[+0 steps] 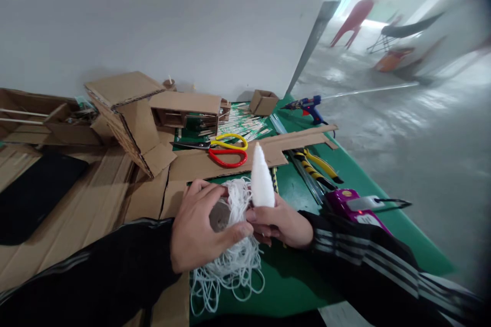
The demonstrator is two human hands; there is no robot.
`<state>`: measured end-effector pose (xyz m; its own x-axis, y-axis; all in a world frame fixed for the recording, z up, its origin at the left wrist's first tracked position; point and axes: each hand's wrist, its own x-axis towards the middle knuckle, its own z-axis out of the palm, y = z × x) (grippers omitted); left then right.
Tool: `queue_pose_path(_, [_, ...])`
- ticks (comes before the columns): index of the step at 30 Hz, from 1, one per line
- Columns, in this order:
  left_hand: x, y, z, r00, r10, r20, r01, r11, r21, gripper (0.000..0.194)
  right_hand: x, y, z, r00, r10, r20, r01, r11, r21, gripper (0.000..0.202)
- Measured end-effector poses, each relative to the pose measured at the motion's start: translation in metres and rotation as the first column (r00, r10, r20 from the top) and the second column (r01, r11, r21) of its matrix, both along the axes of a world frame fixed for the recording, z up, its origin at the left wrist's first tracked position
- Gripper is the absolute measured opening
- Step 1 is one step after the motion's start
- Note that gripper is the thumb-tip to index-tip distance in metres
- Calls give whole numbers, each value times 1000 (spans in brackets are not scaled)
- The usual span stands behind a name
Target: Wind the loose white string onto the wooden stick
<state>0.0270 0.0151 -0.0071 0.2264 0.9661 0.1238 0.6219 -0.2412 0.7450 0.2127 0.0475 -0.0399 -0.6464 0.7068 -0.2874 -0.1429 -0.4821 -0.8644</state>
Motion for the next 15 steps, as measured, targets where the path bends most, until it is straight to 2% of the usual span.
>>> queue_pose_path(3, [0,4,-7,999,22,24,-19,995,-99,26,2,0,1,998,19,64,-23,998,61,29])
queue_pose_path(5, [-1,8,-12,983,82,167,-46,976,-211,21,3,0,5,993,6,115,-21,991,130,21])
queue_pose_path(6, [-1,9,-14,952,137,275,-52,954,-295,21,4,1,8,989,-20,146,-6,985,172,17])
queue_pose_path(7, [-2,11,-17,892,220,396,-51,918,-393,21,4,2,11,982,-63,180,22,975,220,16])
queue_pose_path(9, [-2,15,-20,706,410,578,-24,829,-559,22,5,3,16,950,-186,251,101,943,316,21])
queue_pose_path(11, [-2,17,-21,551,524,649,4,776,-630,20,5,5,20,900,-296,321,151,901,407,22])
queue_pose_path(12, [-2,18,-21,516,548,659,5,767,-642,19,5,6,22,876,-330,351,154,882,446,20])
queue_pose_path(15, [-2,19,-20,489,564,665,6,760,-650,20,3,6,22,840,-367,399,110,836,538,15])
